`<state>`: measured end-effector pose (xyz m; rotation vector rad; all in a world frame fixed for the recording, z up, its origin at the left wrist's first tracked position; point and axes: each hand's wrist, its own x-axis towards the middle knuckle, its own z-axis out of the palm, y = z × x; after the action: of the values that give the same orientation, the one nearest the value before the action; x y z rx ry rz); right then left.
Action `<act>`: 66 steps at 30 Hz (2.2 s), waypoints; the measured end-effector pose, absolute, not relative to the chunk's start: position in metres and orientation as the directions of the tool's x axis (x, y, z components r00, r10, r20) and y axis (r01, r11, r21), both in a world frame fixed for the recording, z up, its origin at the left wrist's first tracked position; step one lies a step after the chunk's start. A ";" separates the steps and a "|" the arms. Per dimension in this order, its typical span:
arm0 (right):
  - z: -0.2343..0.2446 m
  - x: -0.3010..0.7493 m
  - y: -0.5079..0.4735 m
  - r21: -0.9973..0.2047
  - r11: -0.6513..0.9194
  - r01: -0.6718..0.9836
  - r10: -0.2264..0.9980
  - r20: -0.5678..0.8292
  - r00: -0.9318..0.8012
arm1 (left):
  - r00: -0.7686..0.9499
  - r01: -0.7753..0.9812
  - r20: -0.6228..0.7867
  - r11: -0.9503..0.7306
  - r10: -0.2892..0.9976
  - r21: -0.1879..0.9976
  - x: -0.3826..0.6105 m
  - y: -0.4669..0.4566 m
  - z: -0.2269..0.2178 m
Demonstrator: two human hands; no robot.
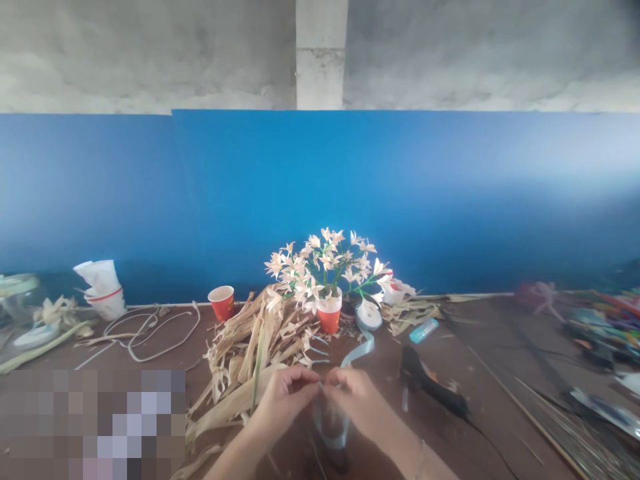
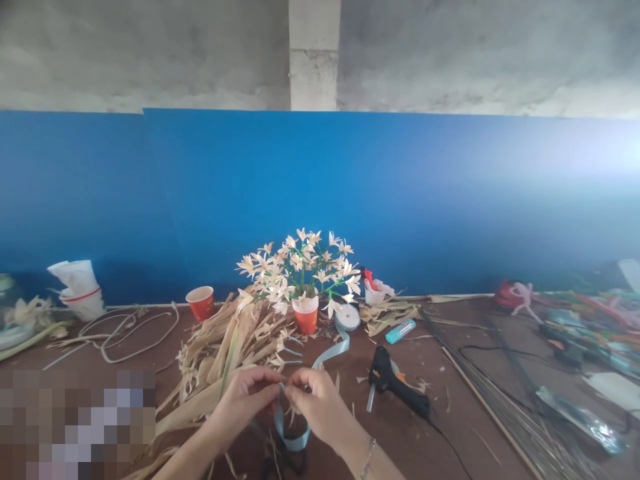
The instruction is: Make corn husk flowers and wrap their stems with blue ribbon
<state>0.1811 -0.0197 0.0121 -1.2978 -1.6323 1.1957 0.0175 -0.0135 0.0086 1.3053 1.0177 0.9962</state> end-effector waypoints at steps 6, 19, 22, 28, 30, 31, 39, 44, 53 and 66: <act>0.002 0.186 -0.014 -0.970 -0.080 0.230 0.944 -0.147 -0.295 | 0.280 0.044 0.011 -0.024 0.960 0.999 0.017 -0.015 0.009; 0.014 0.178 -0.030 -0.616 0.416 0.669 0.895 0.406 -0.182 | 0.237 0.061 -0.033 0.019 0.971 0.998 0.017 -0.007 -0.004; 0.011 0.177 -0.031 -0.571 0.437 0.695 0.876 0.445 -0.186 | 0.221 0.049 -0.054 0.044 0.974 0.998 0.017 -0.005 -0.006; 0.014 0.180 -0.026 -0.921 0.160 0.355 0.974 0.088 -0.210 | 0.266 -0.016 -0.046 0.052 0.963 0.999 0.015 -0.007 0.000; 0.015 0.183 -0.024 -0.984 -0.049 0.172 0.956 -0.096 -0.278 | 0.303 -0.038 -0.053 0.068 0.951 0.997 0.015 -0.008 0.002; 0.016 0.185 -0.023 -0.986 -0.137 0.099 0.937 -0.161 -0.311 | 0.322 -0.043 -0.055 0.073 0.945 0.996 0.014 -0.010 0.003; 0.024 0.187 -0.025 -0.968 -0.231 0.097 0.900 -0.251 -0.357 | 0.357 -0.018 -0.042 0.052 0.933 0.998 0.014 -0.015 0.003; 0.019 0.183 -0.025 -0.892 0.106 0.440 0.988 0.045 -0.147 | 0.278 0.005 -0.046 0.047 0.960 0.999 0.016 -0.012 0.002; 0.015 0.178 -0.031 -0.610 0.420 0.672 0.897 0.394 -0.202 | 0.251 0.037 -0.030 0.021 0.968 0.999 0.018 -0.010 -0.008; 0.025 0.185 -0.027 -0.956 -0.075 0.282 0.945 -0.159 -0.287 | 0.326 -0.002 -0.028 0.030 0.945 1.000 0.014 -0.010 0.001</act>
<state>0.1848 -0.0271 0.0246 -1.3404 -1.5914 1.3936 0.0139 -0.0096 0.0008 1.3223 0.9704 0.9443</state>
